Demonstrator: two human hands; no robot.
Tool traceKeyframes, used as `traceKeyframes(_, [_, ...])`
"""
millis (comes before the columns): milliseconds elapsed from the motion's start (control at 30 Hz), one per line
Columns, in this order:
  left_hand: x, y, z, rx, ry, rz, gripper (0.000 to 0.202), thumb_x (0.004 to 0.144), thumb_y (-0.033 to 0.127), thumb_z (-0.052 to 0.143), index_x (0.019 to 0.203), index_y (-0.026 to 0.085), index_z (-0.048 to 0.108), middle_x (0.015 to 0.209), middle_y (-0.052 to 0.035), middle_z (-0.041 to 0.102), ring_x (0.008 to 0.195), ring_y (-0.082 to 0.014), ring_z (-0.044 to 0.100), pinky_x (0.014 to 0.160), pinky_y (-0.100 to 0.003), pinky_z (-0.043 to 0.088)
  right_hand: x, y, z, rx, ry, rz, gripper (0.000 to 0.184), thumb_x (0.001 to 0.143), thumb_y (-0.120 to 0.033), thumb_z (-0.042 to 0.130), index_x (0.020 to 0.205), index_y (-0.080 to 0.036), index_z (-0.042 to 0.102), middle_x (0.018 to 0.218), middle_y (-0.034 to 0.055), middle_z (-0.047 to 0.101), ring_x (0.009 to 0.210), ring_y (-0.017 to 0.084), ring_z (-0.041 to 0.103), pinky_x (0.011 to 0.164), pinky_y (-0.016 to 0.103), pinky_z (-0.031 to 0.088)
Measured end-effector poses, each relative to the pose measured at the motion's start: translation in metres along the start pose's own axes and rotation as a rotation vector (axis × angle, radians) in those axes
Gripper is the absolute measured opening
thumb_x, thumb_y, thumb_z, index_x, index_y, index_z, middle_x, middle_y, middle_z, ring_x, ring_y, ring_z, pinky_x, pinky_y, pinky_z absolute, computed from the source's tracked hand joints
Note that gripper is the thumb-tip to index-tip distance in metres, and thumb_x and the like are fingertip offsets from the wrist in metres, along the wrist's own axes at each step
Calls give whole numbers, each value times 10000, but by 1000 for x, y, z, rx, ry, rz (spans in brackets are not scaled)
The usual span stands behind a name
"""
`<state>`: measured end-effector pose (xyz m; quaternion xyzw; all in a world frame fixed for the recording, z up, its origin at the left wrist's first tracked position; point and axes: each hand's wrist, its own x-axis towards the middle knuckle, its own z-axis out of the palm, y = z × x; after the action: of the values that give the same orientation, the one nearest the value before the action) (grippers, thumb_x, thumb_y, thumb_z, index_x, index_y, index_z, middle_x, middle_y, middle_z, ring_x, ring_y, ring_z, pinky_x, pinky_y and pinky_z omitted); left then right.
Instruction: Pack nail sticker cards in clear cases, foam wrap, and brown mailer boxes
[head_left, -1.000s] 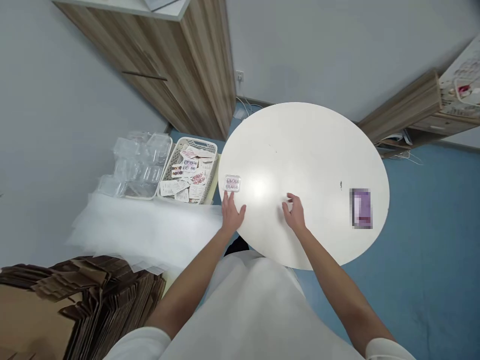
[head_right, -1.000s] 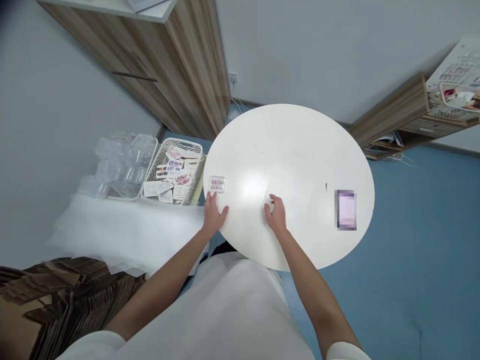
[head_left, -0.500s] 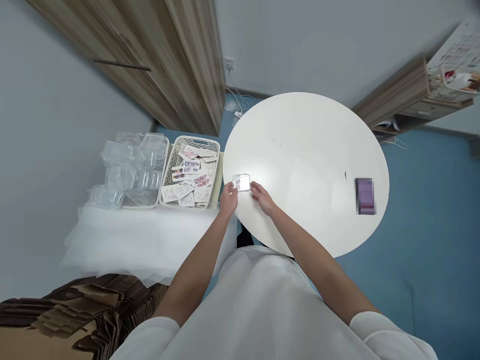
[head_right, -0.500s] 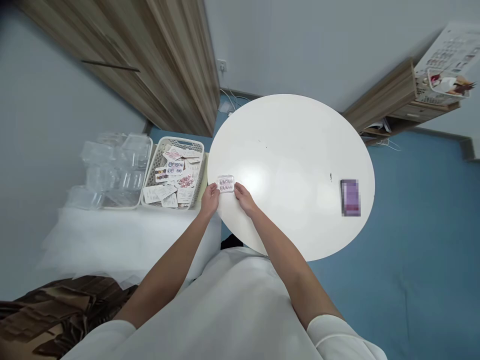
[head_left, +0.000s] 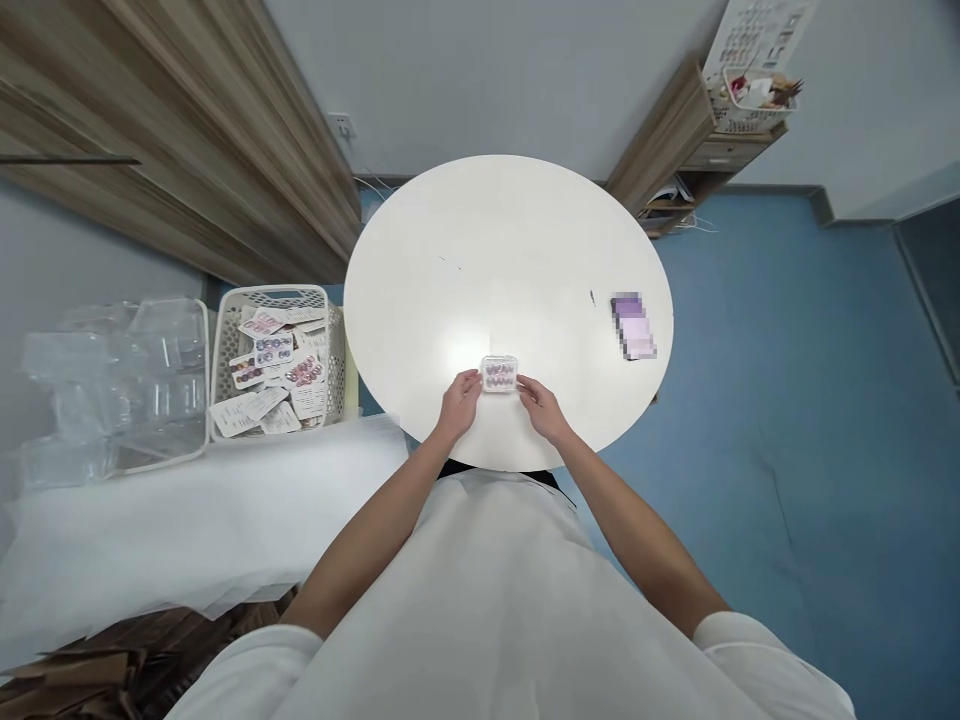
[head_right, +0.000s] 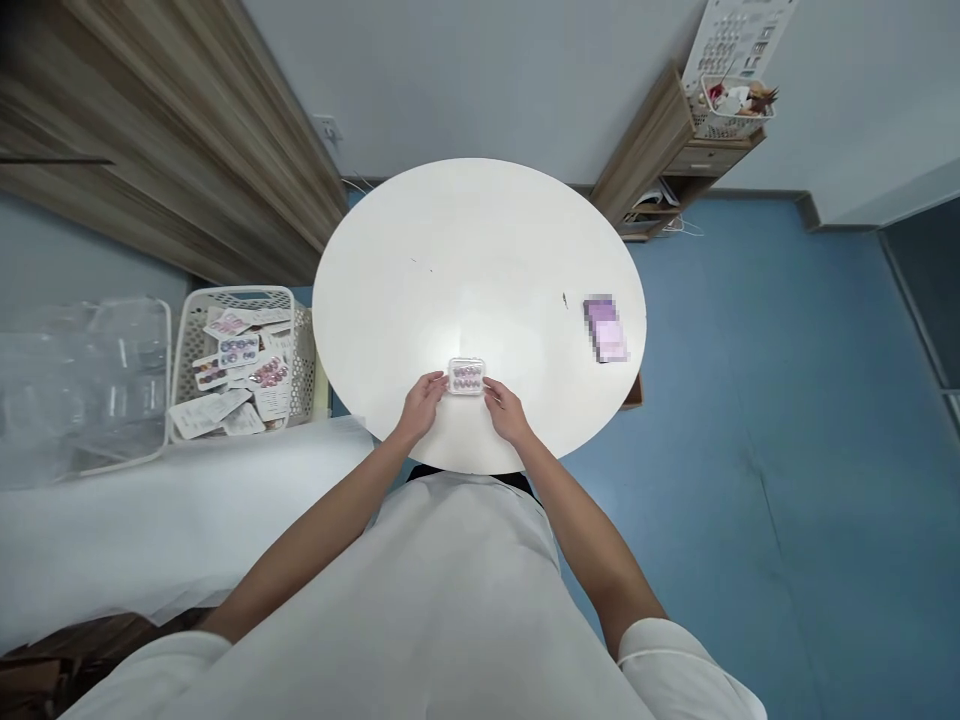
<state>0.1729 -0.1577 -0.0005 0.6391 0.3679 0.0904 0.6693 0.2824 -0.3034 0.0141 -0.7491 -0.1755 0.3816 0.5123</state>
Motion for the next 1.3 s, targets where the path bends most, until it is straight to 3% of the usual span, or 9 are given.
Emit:
traceKeyframes(200, [-13, -5, 65, 64, -101, -50, 349, 791, 305, 440, 1117, 187, 482, 1174, -94, 545, 1095, -177, 493, 899, -331, 385, -22, 35, -56, -38, 54, 62, 356, 773, -259, 463, 1123, -218, 516, 1210, 60, 516, 1091, 178, 498, 949, 398, 391])
traceKeyframes(433, [-16, 2, 93, 165, -9, -53, 330, 798, 280, 416, 1107, 189, 487, 1179, -81, 539, 1113, -170, 478, 920, -323, 372, -14, 46, -78, -70, -19, -10, 352, 766, -233, 446, 1110, -232, 523, 1246, 55, 467, 1105, 181, 480, 932, 389, 413])
traceKeyframes(633, [-31, 4, 97, 213, 99, -71, 321, 799, 281, 426, 1101, 192, 488, 1156, -80, 551, 1081, -175, 502, 893, -323, 394, -13, 51, -84, -137, -132, -94, 348, 758, -224, 447, 1097, -226, 525, 1195, 61, 475, 1045, 177, 499, 887, 368, 445])
traceKeyframes(800, [-45, -3, 95, 268, 122, -98, 309, 791, 277, 443, 1081, 182, 494, 1063, -80, 598, 989, -170, 551, 859, -322, 418, -22, 61, -79, -255, -135, -151, 339, 756, -202, 434, 1083, -202, 523, 1103, 70, 502, 946, 163, 525, 865, 354, 450])
traceKeyframes(933, [-50, -12, 93, 360, 62, -64, 299, 799, 259, 417, 1076, 185, 500, 1076, -72, 586, 988, -165, 548, 844, -311, 430, -30, 67, -74, -354, -133, -175, 352, 754, -174, 422, 1093, -205, 508, 1085, 68, 491, 924, 161, 523, 851, 345, 448])
traceKeyframes(1067, [-50, -16, 87, 601, -6, 40, 380, 772, 231, 430, 1149, 189, 459, 1144, -69, 541, 1063, -189, 488, 886, -334, 397, -36, 64, -71, -552, -92, -212, 444, 736, -200, 491, 1178, -214, 447, 1149, 88, 439, 1040, 216, 452, 870, 375, 417])
traceKeyframes(1167, [-49, -15, 80, 819, -70, 183, 516, 741, 250, 478, 1242, 188, 376, 1264, -84, 434, 1158, -227, 384, 945, -363, 333, -39, 61, -72, -769, -39, -252, 575, 700, -217, 574, 1243, -231, 384, 1228, 107, 381, 1091, 275, 388, 871, 421, 385])
traceKeyframes(1300, [-49, -17, 74, 1071, -189, 296, 632, 744, 265, 479, 1327, 245, 236, 1345, -83, 319, 1151, -270, 356, 870, -388, 360, -36, 59, -75, -1046, -99, -383, 576, 735, -202, 561, 1265, -285, 352, 1203, 91, 439, 1039, 279, 404, 814, 400, 395])
